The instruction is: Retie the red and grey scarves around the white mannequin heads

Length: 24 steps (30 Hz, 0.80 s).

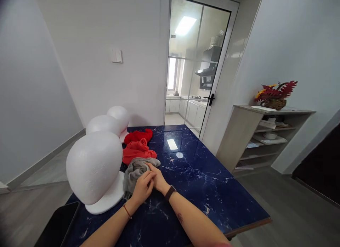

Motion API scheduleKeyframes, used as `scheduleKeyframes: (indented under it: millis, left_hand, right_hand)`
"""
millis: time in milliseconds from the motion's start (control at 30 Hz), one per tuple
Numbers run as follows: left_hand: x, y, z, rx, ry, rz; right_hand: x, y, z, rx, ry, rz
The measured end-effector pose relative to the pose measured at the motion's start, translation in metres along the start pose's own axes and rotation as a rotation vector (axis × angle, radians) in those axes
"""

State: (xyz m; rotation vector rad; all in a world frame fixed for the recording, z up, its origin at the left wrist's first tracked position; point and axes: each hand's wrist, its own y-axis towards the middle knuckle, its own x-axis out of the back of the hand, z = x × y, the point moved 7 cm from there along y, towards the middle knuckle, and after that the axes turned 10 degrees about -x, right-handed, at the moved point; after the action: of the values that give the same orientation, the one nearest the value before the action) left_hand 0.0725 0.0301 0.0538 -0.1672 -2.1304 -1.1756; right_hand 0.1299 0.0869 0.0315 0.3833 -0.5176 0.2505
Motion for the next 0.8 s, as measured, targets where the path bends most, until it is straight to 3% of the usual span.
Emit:
scheduleKeyframes:
  millis: [100,200,267,367,433,567,800]
  left_hand:
    - [0.005,-0.001,0.0,0.043,-0.059,-0.031]
    - [0.007,0.002,-0.004,0.04,-0.072,-0.041]
    - [0.004,0.003,-0.004,0.03,-0.061,-0.002]
    - [-0.002,0.001,-0.002,0.039,-0.042,0.06]
    - [-0.003,0.0,0.001,0.057,-0.035,0.079]
    - [-0.008,-0.001,0.006,0.089,-0.037,0.124]
    - [-0.011,-0.001,0.01,0.115,-0.044,0.162]
  right_hand:
    - [0.008,-0.003,-0.002,0.011,0.134,0.151]
    - [0.019,0.002,-0.012,-0.071,0.242,0.276]
    - [0.039,0.011,-0.028,-0.166,0.291,0.147]
    - [0.079,0.016,-0.062,-0.32,0.285,-0.293]
    - [0.092,0.013,-0.078,-0.374,0.252,-0.449]
    - [0.091,0.01,-0.088,-0.376,0.227,-0.483]
    - [0.073,0.015,-0.075,-0.37,0.329,-0.383]
